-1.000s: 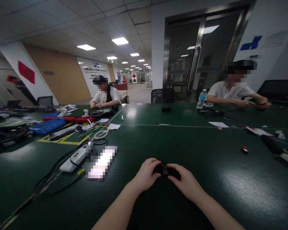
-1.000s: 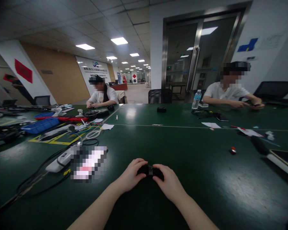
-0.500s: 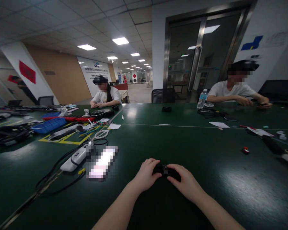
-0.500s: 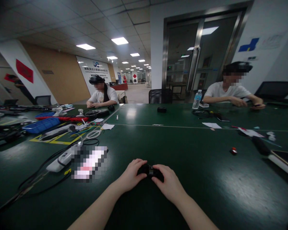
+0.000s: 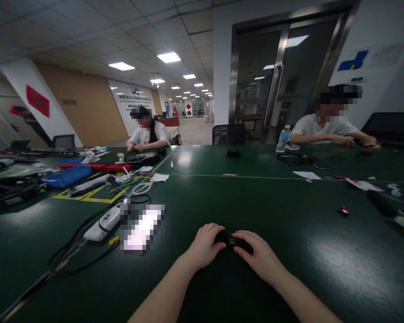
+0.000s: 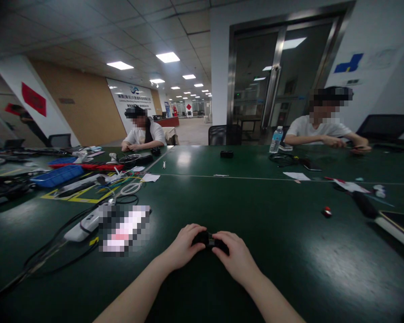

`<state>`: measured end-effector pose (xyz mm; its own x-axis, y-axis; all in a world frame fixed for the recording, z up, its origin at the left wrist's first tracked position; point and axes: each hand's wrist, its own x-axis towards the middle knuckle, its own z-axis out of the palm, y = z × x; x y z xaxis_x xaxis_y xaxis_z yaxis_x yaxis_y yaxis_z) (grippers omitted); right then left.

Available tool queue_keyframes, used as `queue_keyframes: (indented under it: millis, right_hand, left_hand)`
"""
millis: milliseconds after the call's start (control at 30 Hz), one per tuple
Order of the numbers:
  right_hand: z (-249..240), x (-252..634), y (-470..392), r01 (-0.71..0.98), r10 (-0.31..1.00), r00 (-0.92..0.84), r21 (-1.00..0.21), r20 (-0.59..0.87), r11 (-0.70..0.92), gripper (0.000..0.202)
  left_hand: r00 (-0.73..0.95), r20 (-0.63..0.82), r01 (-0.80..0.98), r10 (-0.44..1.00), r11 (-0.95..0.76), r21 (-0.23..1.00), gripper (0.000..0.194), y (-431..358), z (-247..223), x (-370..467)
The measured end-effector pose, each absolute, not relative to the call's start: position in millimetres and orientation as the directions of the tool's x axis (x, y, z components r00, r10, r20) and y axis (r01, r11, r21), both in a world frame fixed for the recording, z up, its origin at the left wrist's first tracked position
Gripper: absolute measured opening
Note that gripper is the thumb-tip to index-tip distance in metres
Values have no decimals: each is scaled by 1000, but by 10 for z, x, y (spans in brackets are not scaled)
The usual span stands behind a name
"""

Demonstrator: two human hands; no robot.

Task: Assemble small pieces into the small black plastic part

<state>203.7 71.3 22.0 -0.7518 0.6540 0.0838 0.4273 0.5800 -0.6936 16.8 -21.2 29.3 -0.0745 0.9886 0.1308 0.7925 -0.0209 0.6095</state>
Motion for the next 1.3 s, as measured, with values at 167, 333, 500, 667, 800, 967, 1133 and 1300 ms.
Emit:
queue_keyframes:
  millis: [167, 333, 500, 667, 800, 967, 1133, 1300]
  right_hand:
    - [222, 2036, 703, 444, 665, -744, -692, 70, 569, 32]
    - [239, 2038, 695, 437, 664, -744, -695, 77, 571, 33]
    - [241, 2035, 698, 424, 651, -754, -691, 90, 586, 30]
    - [230, 2042, 701, 429, 654, -751, -688, 87, 585, 31]
    - [214, 2043, 714, 428, 656, -751, -698, 78, 574, 33]
    - [222, 2033, 701, 422, 670, -736, -712, 92, 561, 32]
    - [234, 2022, 683, 427, 690, -718, -723, 95, 544, 29]
    - [239, 2012, 676, 415, 684, -721, -722, 110, 554, 26]
  left_hand:
    - [-75, 124, 781, 989, -19, 624, 39, -222, 318, 171]
    - [-78, 119, 777, 990, -14, 630, 42, -229, 324, 174]
    - [-70, 134, 777, 989, -30, 629, 52, -238, 304, 168]
    - [-72, 83, 774, 994, 3, 633, 55, -243, 328, 172]
    - [-64, 90, 795, 994, -4, 607, 49, -226, 329, 181]
    - [-68, 124, 809, 990, -18, 588, 43, -208, 309, 193]
    - [-65, 117, 798, 991, -19, 602, 42, -214, 313, 195]
    - [-62, 119, 794, 991, -23, 608, 43, -218, 322, 193]
